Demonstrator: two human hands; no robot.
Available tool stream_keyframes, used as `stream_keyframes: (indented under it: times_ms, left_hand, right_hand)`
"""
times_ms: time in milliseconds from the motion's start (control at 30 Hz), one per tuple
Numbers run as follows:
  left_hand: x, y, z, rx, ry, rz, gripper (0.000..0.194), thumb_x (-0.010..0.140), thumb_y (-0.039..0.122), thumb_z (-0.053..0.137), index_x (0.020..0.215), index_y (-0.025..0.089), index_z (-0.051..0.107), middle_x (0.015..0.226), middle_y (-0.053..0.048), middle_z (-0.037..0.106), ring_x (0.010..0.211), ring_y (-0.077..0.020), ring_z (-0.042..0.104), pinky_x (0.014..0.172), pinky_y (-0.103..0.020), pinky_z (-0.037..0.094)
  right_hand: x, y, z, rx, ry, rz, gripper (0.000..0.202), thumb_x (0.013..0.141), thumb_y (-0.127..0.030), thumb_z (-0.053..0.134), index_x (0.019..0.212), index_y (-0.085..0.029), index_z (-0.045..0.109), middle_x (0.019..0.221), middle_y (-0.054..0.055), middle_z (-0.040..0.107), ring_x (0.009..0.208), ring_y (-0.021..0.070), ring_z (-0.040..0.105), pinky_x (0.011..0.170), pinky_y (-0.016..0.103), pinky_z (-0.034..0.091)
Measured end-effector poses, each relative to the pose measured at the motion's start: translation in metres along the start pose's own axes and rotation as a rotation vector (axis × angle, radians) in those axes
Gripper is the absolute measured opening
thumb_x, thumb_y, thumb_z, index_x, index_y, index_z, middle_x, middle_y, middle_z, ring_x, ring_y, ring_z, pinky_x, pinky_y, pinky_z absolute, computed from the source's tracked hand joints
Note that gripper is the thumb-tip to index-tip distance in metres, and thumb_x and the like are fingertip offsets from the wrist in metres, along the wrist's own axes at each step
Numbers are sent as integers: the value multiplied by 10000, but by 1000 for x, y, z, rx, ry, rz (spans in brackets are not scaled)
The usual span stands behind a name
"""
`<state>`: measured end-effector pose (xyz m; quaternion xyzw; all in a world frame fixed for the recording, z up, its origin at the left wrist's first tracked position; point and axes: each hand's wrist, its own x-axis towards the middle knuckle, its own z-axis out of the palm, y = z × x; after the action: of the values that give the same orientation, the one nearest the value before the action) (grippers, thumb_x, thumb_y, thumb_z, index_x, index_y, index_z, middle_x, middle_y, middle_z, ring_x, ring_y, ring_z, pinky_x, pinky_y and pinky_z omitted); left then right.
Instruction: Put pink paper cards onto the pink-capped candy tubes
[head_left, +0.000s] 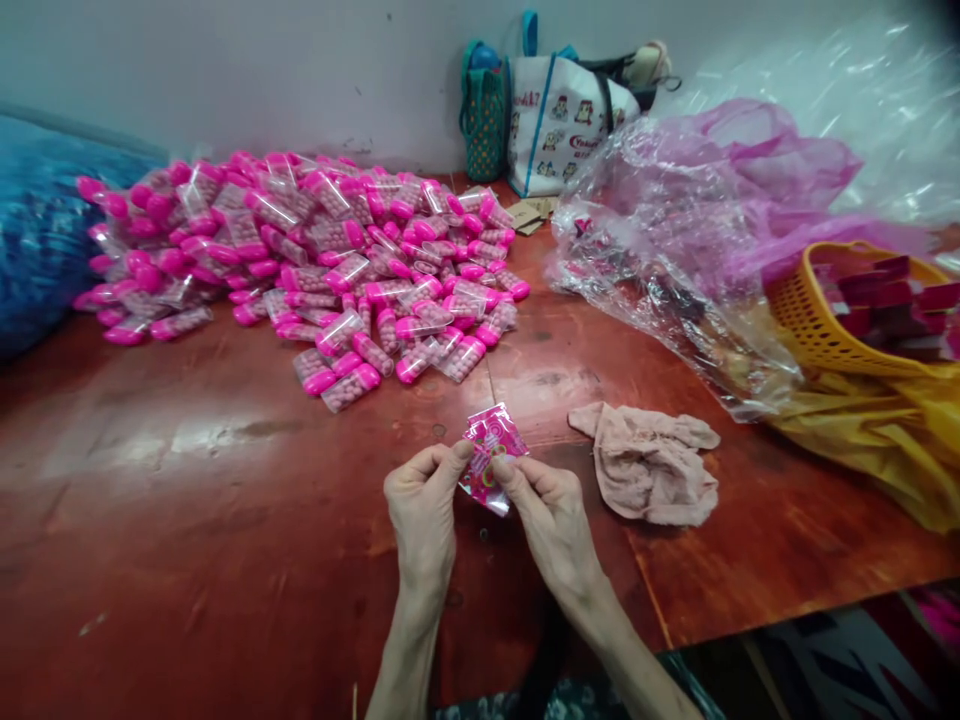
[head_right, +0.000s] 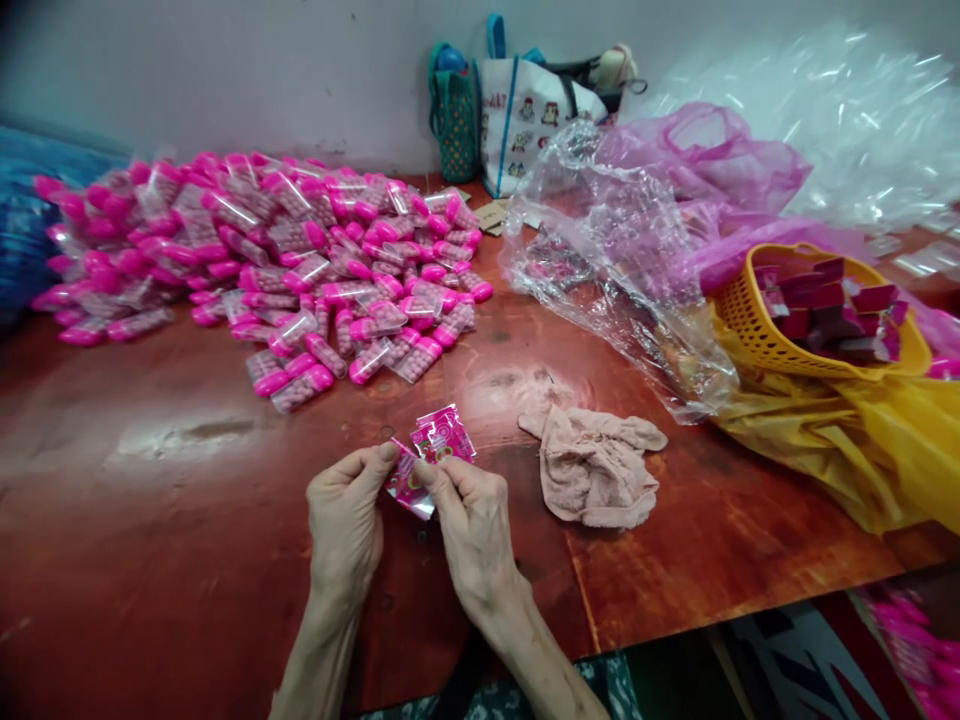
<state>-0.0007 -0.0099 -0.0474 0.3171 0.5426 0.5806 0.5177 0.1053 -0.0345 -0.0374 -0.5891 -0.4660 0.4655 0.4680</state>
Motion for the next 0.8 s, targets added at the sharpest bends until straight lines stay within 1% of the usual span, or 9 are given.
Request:
stream_keyframes:
  times_ms: [67,167,300,467,533,600,667,733,800]
  left_hand:
    - [1,0,-3,24,20,42,79,665,219,714,678,153,672,585,43,621,553,-64,524,561,-165,417]
    - [-1,4,-6,-4,66,68,202,662,203,719,850,181,649,655,43,648,601,-68,570,593,-160,440]
    - [-6,10,-10,73,84,185,133,651,163,725,717,180,612,676,44,631,623,-72,566,591,-156,445]
    - [-4,14,-19,89,-192,156,47,693,143,685,673,169,652,691,15,622,670,-105,551,620,-196,451]
    - [-2,14,-20,42,-226,120,36,707,135,668,687,160,684,768,-18,656,751,-133,575,681,-223,460]
    - [-1,13,-20,-54,-196,85,49,701,132,668,670,152,700,831,-42,677,796,-150,589,710,-236,466]
    - [-1,12,-20,-165,-147,21,30,677,141,687,655,147,705,757,-34,683,710,-130,595,657,-222,472]
    - [1,11,-20,-275,-22,-63,29,629,157,726,641,147,701,618,-5,663,576,-99,572,576,-202,467]
    - [5,11,-22,-365,162,-116,102,550,162,774,608,148,691,566,10,659,531,-86,570,553,-191,468]
  right_hand:
    - [2,1,1,-52,30,-15,397,868,-374,463,542,-151,507,528,-47,309,504,83,270,455,220,210]
    - [3,1,3,-108,42,-56,384,882,-362,440,556,-160,461,550,-42,326,518,85,285,471,221,215]
    - [4,1,9,-95,43,-66,402,886,-382,421,546,-174,371,557,-47,281,518,80,260,470,221,200]
    - [7,1,10,-99,-6,-39,403,886,-406,409,563,-165,425,566,-42,286,534,85,260,473,220,200]
    - [8,0,10,-111,-50,-37,402,873,-418,434,570,-155,471,565,-40,302,532,87,273,476,221,208]
    - [8,-2,11,-99,-91,-20,415,863,-439,448,567,-151,490,559,-40,307,522,85,275,475,222,215]
    - [7,-3,11,-76,-138,-1,451,871,-459,427,542,-154,476,535,-43,313,499,83,281,467,222,223]
    - [9,-6,11,-84,-191,-6,492,896,-464,369,517,-160,446,498,-46,336,467,80,307,453,217,238]
    - [20,-10,9,-201,-160,-77,506,928,-441,291,539,-164,461,482,-41,384,446,84,355,441,209,265]
